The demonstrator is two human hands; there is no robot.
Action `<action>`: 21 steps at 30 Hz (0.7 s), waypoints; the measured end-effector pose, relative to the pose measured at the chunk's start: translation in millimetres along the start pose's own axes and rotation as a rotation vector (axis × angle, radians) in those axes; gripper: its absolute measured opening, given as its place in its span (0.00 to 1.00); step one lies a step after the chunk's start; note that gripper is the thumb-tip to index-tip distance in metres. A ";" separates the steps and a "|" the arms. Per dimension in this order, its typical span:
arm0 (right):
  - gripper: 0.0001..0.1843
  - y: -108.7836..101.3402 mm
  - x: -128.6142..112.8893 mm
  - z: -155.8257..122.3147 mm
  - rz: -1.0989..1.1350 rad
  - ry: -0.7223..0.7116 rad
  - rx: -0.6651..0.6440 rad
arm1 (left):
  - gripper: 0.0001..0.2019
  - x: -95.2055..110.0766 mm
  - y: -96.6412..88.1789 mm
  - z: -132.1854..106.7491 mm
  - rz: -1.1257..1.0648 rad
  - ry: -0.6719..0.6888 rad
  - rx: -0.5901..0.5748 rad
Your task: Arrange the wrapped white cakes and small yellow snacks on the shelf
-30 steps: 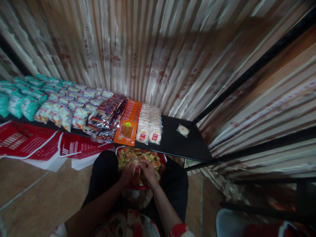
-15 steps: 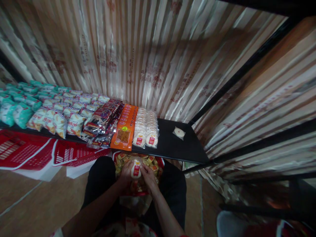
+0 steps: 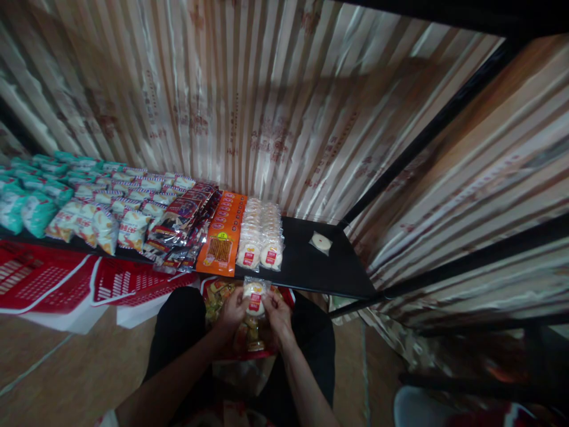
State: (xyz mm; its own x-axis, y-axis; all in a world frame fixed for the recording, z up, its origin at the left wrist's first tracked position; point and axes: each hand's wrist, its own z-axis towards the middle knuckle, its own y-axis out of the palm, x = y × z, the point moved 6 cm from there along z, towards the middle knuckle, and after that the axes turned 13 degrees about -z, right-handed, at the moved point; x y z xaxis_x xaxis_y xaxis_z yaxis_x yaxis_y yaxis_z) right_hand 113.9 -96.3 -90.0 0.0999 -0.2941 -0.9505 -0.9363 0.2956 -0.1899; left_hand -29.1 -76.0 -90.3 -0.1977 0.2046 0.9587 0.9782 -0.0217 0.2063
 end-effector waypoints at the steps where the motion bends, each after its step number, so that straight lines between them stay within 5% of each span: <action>1: 0.24 -2.4 -0.2 2.2 0.017 0.009 0.009 | 0.11 -0.4 1.0 0.6 0.024 -0.002 -0.004; 10: 0.22 -13.4 -2.6 17.4 0.056 -0.039 -0.005 | 0.10 0.0 12.8 12.9 0.084 0.044 -0.027; 21: 0.18 -28.9 -26.7 22.9 -0.021 -0.148 0.091 | 0.11 29.4 37.0 27.0 0.261 0.129 -0.034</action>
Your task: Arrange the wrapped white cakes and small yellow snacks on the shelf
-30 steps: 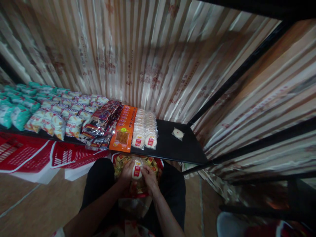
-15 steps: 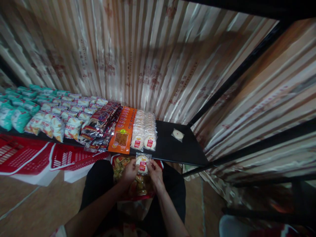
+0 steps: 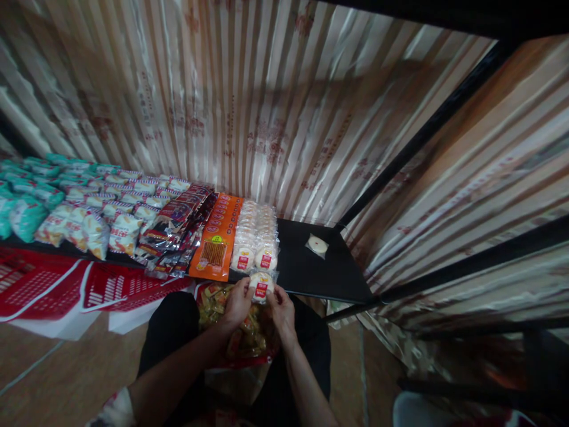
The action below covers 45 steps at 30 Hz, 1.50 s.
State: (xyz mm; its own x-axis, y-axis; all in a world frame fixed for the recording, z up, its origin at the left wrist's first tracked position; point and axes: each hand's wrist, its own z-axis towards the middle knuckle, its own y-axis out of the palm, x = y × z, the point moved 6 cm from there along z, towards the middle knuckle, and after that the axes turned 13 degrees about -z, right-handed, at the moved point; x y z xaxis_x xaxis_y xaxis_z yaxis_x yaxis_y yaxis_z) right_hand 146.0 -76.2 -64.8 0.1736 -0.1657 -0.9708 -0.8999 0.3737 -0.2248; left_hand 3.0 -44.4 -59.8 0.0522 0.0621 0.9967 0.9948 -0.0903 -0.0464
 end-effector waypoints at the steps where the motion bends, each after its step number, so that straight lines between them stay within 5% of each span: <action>1: 0.19 -1.7 -1.8 2.3 -0.012 -0.005 0.012 | 0.11 3.5 0.4 1.4 0.054 0.022 0.015; 9: 0.20 -9.6 -6.3 24.6 -0.156 -0.096 0.075 | 0.15 32.2 3.8 11.0 0.423 0.085 0.080; 24: 0.22 -17.6 -2.0 59.9 -0.312 -0.132 0.161 | 0.18 26.0 14.7 22.9 0.410 0.280 0.091; 31: 0.21 -15.9 -8.0 61.9 -0.394 -0.163 0.237 | 0.18 36.1 5.4 20.1 0.497 0.327 0.107; 40: 0.22 -12.8 -16.4 59.0 -0.530 -0.177 0.255 | 0.22 48.2 -16.9 15.8 0.541 0.351 0.333; 45: 0.22 -8.4 -25.2 55.4 -0.558 -0.209 0.270 | 0.22 44.1 -19.8 18.5 0.548 0.328 0.316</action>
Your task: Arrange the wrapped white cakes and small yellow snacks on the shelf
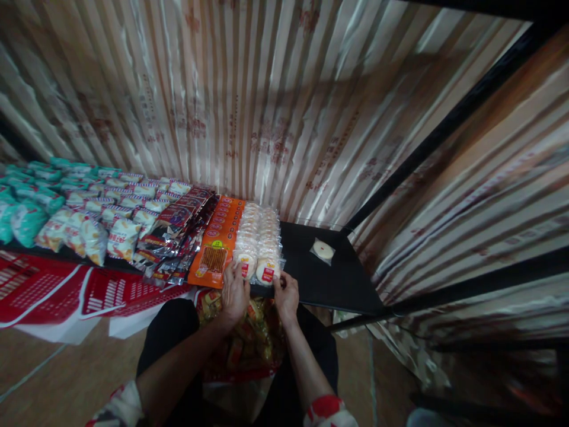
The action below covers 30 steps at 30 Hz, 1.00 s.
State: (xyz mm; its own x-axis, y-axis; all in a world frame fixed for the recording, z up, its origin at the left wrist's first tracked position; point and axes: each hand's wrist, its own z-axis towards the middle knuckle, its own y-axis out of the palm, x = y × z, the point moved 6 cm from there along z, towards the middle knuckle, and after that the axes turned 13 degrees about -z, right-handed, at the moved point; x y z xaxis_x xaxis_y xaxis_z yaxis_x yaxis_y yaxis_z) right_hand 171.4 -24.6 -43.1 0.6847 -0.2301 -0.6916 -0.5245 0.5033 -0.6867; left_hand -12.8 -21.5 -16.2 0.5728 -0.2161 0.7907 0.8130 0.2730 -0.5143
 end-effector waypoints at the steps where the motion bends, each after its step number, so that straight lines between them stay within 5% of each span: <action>1: 0.22 -0.2 -2.1 -0.3 -0.014 -0.008 0.006 | 0.23 -0.6 0.3 0.0 -0.007 0.003 -0.009; 12: 0.26 4.0 -5.4 -7.5 0.026 -0.042 -0.003 | 0.24 -6.9 2.9 -4.9 -0.027 0.038 -0.028; 20: 0.32 -0.5 -6.0 -6.4 -0.069 -0.114 0.115 | 0.26 -12.8 5.7 -8.7 -0.073 0.043 -0.016; 30: 0.41 26.3 -5.9 13.5 0.028 -0.078 -0.019 | 0.30 -13.9 7.9 1.9 -0.044 0.034 0.031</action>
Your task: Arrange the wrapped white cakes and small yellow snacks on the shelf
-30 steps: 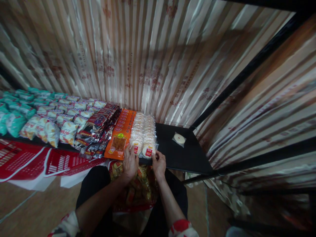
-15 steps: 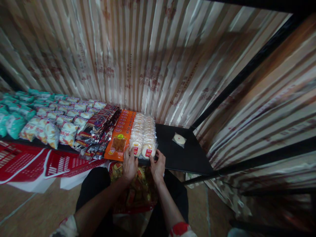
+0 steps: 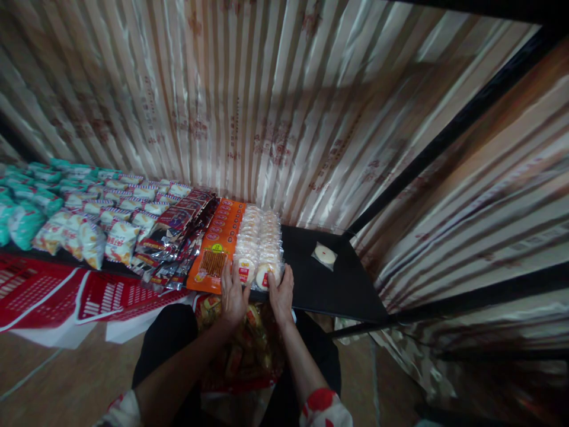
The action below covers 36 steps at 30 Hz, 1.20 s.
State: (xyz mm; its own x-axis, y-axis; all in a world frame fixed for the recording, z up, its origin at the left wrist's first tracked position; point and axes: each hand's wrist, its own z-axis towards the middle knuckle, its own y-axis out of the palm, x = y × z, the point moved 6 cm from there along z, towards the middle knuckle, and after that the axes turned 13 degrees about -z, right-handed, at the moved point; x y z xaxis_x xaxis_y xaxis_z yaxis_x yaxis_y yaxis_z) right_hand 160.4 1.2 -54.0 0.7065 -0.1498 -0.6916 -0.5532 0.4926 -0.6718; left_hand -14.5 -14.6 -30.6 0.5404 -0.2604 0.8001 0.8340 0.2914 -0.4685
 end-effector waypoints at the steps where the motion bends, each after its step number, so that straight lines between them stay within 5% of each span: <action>1: 0.41 1.3 -1.3 2.0 0.017 0.005 -0.009 | 0.31 -1.2 1.2 2.5 -0.019 0.004 0.003; 17: 0.39 10.0 -18.0 16.8 0.015 0.152 -0.004 | 0.32 -24.4 24.7 23.3 -0.137 -0.083 -0.026; 23: 0.38 12.4 -24.0 18.7 -0.024 0.094 0.008 | 0.32 -23.3 26.4 24.6 -0.154 -0.103 -0.017; 36: 0.39 8.5 -25.4 14.6 -0.069 0.091 0.027 | 0.32 -20.7 26.6 22.4 -0.055 0.012 0.087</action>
State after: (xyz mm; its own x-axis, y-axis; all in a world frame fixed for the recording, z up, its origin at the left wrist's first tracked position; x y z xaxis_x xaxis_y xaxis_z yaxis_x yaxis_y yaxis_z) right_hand 144.1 21.7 -38.3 0.6990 -0.2608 -0.6659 -0.4918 0.5008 -0.7123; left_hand -6.0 19.2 -51.2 0.4960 -0.2890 0.8188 0.8498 0.3552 -0.3894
